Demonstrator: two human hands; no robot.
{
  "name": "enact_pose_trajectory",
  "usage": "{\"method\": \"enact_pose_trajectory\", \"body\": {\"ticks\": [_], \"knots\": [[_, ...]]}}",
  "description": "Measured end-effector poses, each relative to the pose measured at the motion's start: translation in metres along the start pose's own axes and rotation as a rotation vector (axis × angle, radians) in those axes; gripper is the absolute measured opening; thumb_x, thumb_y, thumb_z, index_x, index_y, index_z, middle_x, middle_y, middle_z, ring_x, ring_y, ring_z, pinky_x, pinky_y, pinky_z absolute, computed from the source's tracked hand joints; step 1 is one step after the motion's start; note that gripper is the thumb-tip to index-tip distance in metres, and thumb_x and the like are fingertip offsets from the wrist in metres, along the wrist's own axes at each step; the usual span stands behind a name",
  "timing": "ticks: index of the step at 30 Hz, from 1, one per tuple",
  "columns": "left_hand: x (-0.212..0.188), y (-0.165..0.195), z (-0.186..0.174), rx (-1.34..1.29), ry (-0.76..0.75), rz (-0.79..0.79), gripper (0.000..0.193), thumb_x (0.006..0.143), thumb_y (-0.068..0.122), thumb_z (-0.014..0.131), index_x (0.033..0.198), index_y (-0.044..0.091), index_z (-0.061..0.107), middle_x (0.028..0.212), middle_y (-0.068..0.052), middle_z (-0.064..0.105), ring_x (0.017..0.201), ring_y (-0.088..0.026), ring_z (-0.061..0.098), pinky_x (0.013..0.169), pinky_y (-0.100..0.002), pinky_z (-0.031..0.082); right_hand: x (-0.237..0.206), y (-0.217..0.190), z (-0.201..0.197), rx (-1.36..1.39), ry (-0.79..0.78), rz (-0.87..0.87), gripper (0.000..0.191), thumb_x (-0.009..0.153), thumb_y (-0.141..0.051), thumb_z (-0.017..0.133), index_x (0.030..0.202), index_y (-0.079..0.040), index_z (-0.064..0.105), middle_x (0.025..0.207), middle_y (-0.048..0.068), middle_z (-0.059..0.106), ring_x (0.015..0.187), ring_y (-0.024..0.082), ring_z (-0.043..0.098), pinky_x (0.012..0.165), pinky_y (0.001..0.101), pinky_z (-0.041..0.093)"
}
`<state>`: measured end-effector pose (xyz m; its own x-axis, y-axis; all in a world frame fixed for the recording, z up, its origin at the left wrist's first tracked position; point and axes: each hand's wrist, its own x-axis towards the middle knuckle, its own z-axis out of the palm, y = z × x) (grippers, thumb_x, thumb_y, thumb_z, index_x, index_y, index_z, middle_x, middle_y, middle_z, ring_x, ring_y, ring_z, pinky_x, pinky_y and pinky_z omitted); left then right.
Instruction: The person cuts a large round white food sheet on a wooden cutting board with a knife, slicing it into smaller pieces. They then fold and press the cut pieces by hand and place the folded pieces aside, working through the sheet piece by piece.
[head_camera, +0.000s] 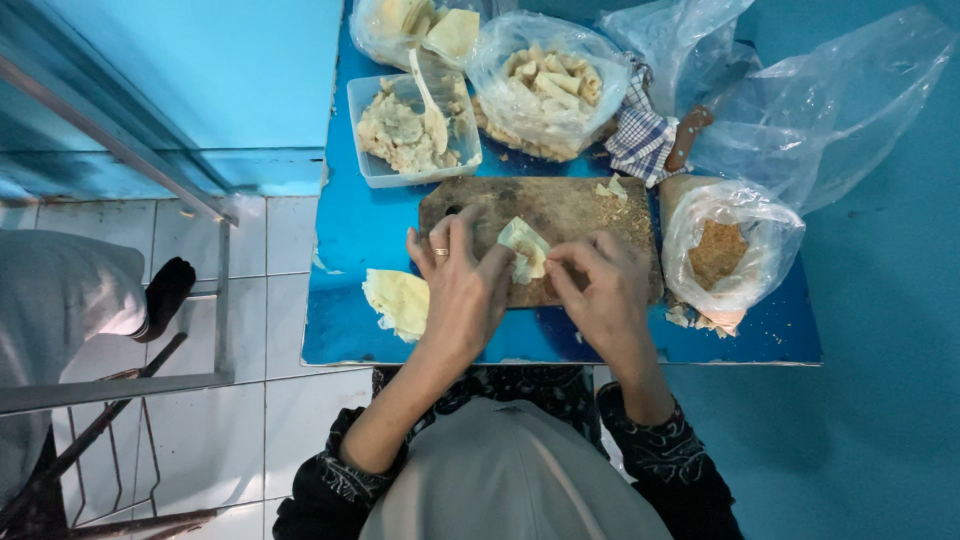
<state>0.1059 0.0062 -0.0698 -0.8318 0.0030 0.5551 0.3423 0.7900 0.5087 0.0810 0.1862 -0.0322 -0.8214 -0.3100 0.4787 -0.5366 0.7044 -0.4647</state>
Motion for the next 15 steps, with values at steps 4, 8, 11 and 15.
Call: {"method": "enact_pose_trajectory", "body": {"ticks": [4,8,11,15], "knots": [[0.0,0.001,0.001,0.001,-0.008,0.004,0.016,0.081,0.011,0.077,0.097,0.009,0.073,0.141,-0.02,0.048,0.134,-0.041,0.041,0.111,-0.076,0.019,0.001,-0.003,0.003,0.132,-0.045,0.06,0.01,0.09,-0.014,0.076,0.096,-0.007,0.073,0.091,0.006,0.069,0.079,0.02,0.072,0.068,0.0355,0.055],[0.002,-0.001,-0.003,0.004,-0.012,0.033,0.016,0.082,0.011,0.078,0.097,0.008,0.073,0.143,-0.02,0.047,0.134,-0.042,0.041,0.11,-0.077,0.018,0.002,0.001,0.002,0.218,-0.165,0.098,0.015,0.095,-0.012,0.069,0.109,-0.009,0.076,0.099,0.006,0.069,0.084,0.023,0.069,0.071,0.0375,0.052],[0.005,-0.007,-0.009,0.003,-0.087,0.092,0.028,0.067,0.01,0.077,0.095,0.008,0.076,0.141,-0.023,0.047,0.131,-0.044,0.04,0.107,-0.079,0.016,0.003,0.008,-0.001,0.017,-0.175,-0.118,0.017,0.095,-0.013,0.07,0.111,-0.013,0.078,0.103,0.003,0.07,0.098,0.024,0.068,0.085,0.0415,0.047],[0.011,-0.013,-0.01,0.087,-0.131,0.154,0.017,0.071,0.013,0.078,0.088,0.011,0.076,0.143,-0.019,0.048,0.135,-0.04,0.04,0.111,-0.077,0.017,0.006,0.015,-0.007,-0.046,-0.265,-0.179,0.025,0.092,-0.014,0.071,0.116,-0.016,0.077,0.109,0.003,0.067,0.108,0.024,0.062,0.093,0.0454,0.04]]}}
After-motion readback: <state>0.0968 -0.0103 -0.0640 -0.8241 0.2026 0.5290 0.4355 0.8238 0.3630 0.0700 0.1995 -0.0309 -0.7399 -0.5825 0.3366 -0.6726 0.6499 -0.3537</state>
